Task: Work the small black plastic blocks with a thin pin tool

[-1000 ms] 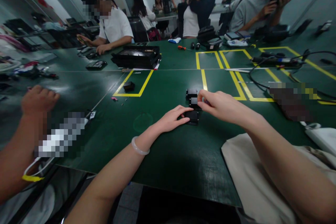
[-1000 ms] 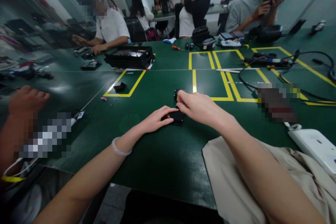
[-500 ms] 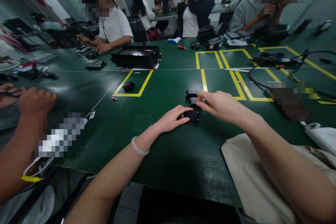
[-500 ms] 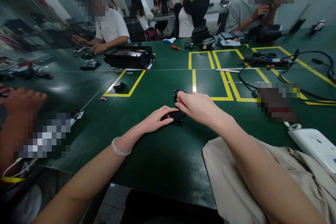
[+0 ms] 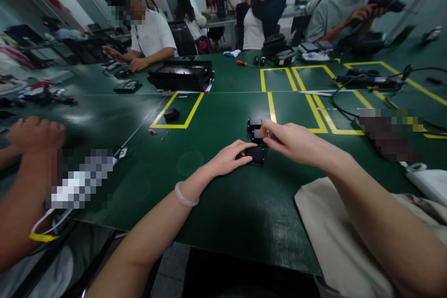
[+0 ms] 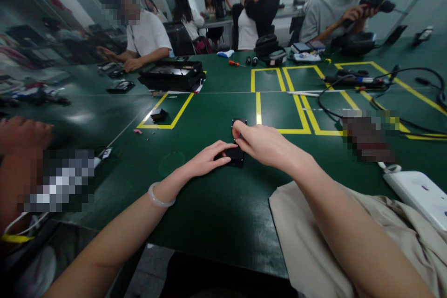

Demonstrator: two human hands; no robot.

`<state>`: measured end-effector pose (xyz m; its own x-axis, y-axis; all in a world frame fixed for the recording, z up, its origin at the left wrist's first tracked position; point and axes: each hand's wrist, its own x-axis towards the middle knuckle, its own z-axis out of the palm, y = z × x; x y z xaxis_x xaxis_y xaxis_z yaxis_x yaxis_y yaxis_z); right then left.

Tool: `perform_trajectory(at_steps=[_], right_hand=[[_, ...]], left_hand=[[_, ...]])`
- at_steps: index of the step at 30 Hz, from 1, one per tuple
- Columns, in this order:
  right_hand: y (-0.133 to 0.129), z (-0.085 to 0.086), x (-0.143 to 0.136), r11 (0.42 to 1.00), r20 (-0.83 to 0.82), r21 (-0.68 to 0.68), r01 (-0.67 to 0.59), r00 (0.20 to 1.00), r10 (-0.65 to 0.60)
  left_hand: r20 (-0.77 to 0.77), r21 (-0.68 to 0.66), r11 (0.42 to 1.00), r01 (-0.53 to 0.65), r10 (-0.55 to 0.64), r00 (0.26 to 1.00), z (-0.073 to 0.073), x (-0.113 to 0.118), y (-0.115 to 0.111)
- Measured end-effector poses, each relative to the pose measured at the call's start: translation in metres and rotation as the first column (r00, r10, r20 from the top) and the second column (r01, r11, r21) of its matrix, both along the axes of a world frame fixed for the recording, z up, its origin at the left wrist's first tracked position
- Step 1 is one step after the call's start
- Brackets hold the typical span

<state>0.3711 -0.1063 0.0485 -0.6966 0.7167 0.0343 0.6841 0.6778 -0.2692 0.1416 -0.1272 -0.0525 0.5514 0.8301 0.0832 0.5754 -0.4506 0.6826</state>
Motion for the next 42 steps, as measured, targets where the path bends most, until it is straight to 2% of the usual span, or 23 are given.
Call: perform_trajectory(at_steps=[3, 8, 16, 21, 28, 33, 39, 42], right_hand=[[-0.0009, 0.0006, 0.0006, 1.000, -0.021, -0.004, -0.015, 1.000, 0.015], [-0.0006, -0.0009, -0.0027, 0.995, 0.028, 0.065, 0.071, 0.997, -0.073], [-0.0006, 0.0014, 0.0007, 1.000, 0.004, 0.012, 0.018, 1.000, -0.019], [-0.0005, 0.0007, -0.0013, 0.995, 0.028, 0.060, 0.074, 0.997, -0.075], [-0.0010, 0.0009, 0.0004, 1.000, -0.002, 0.004, 0.028, 1.000, -0.028], [0.0002, -0.0013, -0.0017, 0.994, 0.019, 0.062, 0.086, 0.996, -0.088], [0.0009, -0.0015, 0.0007, 1.000, -0.014, 0.004, 0.024, 1.000, -0.024], [0.0003, -0.0011, 0.0005, 0.999, -0.021, 0.005, 0.035, 0.999, -0.035]], left_hand=[[0.001, -0.003, 1.000, 0.000, 0.000, 1.000, 0.0003, -0.0001, -0.0001], [0.002, 0.003, 1.000, -0.002, 0.002, 1.000, -0.0005, -0.0006, 0.0000], [0.000, 0.009, 1.000, 0.011, -0.011, 1.000, 0.0009, -0.0008, -0.0003], [-0.001, 0.011, 1.000, 0.011, -0.011, 1.000, 0.0003, -0.0011, -0.0002], [-0.011, 0.014, 1.000, 0.013, -0.012, 1.000, 0.0007, -0.0006, 0.0001], [-0.006, 0.008, 1.000, 0.008, -0.008, 1.000, 0.0003, -0.0009, 0.0000], [-0.014, 0.018, 1.000, 0.017, -0.016, 1.000, 0.0000, -0.0017, 0.0006], [-0.010, 0.014, 1.000, 0.018, -0.018, 1.000, 0.0001, -0.0015, 0.0006]])
